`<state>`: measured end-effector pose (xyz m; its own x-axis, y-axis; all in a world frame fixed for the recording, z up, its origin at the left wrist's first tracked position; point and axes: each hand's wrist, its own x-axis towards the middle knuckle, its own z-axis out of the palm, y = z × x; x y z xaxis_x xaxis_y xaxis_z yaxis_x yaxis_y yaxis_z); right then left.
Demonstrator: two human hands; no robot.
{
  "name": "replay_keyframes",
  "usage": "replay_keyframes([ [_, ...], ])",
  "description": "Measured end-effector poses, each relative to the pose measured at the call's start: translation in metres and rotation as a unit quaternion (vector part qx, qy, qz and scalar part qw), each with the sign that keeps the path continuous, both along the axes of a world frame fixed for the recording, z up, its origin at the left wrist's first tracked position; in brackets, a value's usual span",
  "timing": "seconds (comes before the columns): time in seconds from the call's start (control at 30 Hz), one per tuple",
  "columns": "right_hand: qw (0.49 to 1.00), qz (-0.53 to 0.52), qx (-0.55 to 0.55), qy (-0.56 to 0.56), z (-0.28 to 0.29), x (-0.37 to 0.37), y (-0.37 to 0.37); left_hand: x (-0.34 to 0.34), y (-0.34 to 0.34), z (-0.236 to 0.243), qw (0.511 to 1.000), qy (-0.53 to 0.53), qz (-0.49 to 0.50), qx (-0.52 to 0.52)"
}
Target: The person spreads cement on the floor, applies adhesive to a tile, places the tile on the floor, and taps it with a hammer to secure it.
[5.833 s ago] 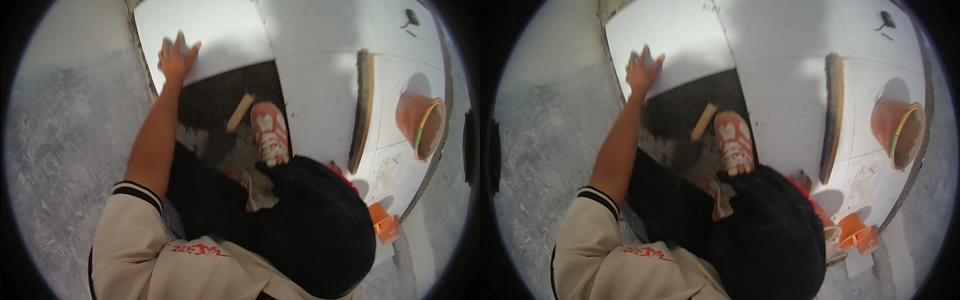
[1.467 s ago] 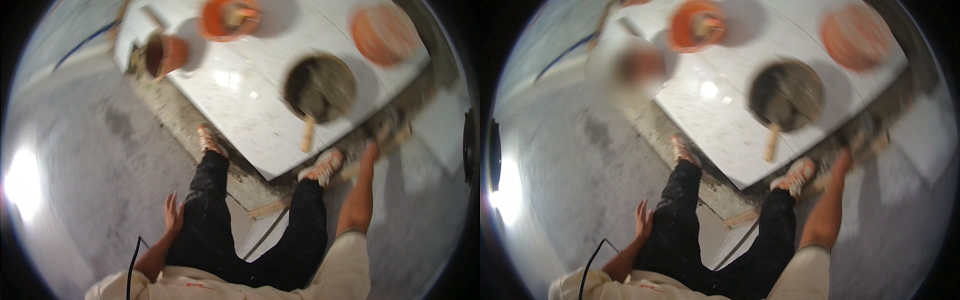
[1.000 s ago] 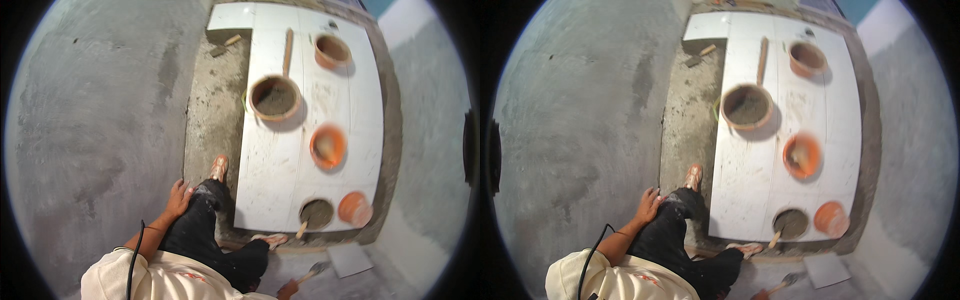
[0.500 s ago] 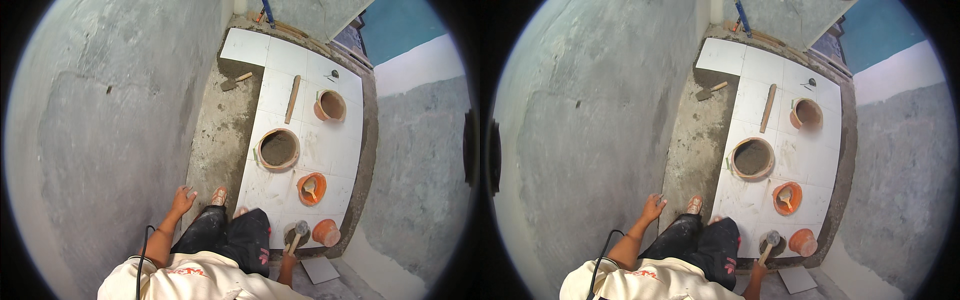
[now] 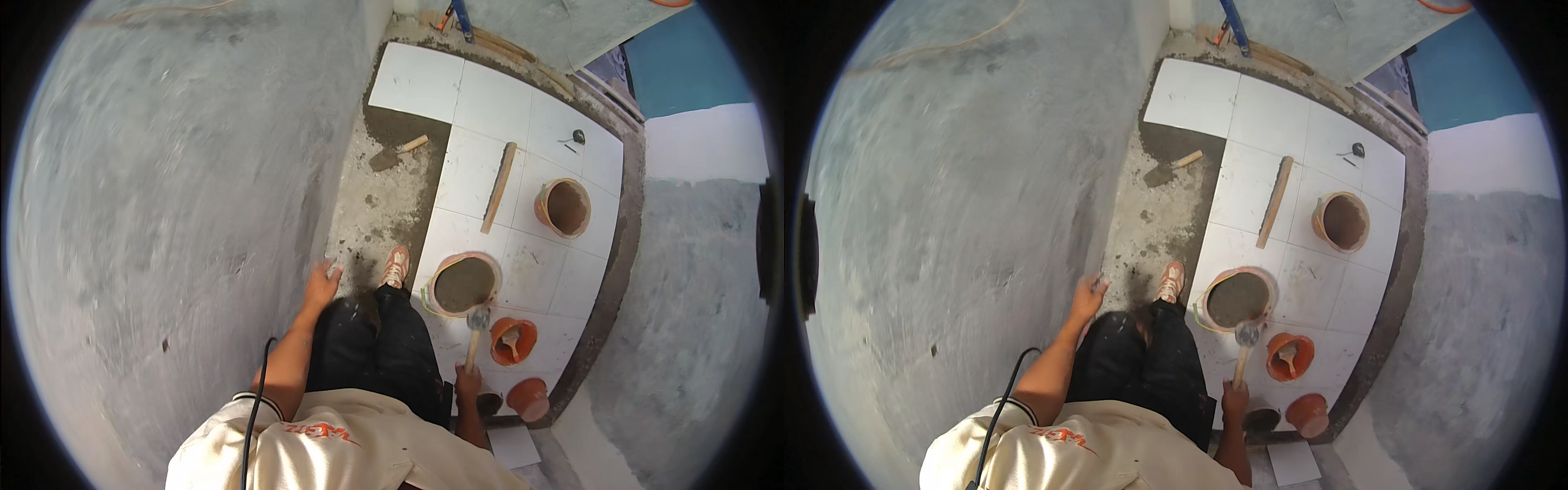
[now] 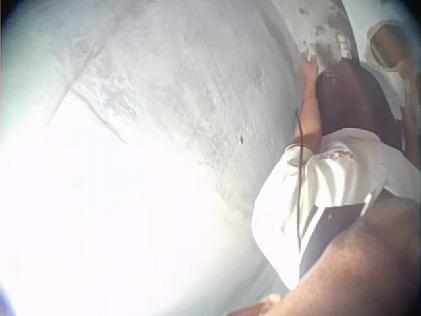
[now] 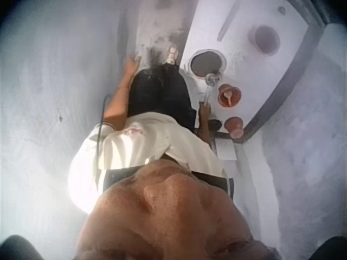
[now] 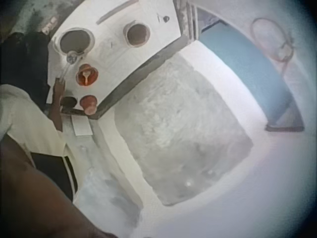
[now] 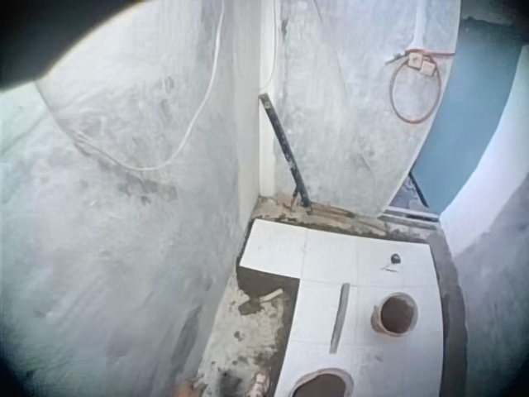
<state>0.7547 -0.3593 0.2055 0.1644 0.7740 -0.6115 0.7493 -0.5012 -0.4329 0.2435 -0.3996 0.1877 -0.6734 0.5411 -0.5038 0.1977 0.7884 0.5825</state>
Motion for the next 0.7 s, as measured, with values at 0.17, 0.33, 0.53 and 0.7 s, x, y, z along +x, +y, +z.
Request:
replay_keyframes([
  [0.17, 0.993, -0.054, -0.106, 0.013, 0.051, -0.088, 0.111, -0.052, 0.125, -0.004, 0.996, -0.007, 0.025, 0.085],
  [0.33, 1.0, 0.005, -0.023, -0.009, 0.079, -0.176, 0.211, -0.114, 0.232, -0.025, 0.996, -0.032, 0.034, 0.077],
  [0.53, 0.996, 0.068, 0.013, -0.062, 0.003, -0.263, 0.327, -0.205, 0.359, -0.11, 0.996, -0.01, -0.031, 0.079],
  [0.7, 0.996, 0.058, 0.058, 0.03, -0.091, -0.334, 0.413, -0.268, 0.449, -0.194, 0.997, 0.014, -0.062, 0.043],
])
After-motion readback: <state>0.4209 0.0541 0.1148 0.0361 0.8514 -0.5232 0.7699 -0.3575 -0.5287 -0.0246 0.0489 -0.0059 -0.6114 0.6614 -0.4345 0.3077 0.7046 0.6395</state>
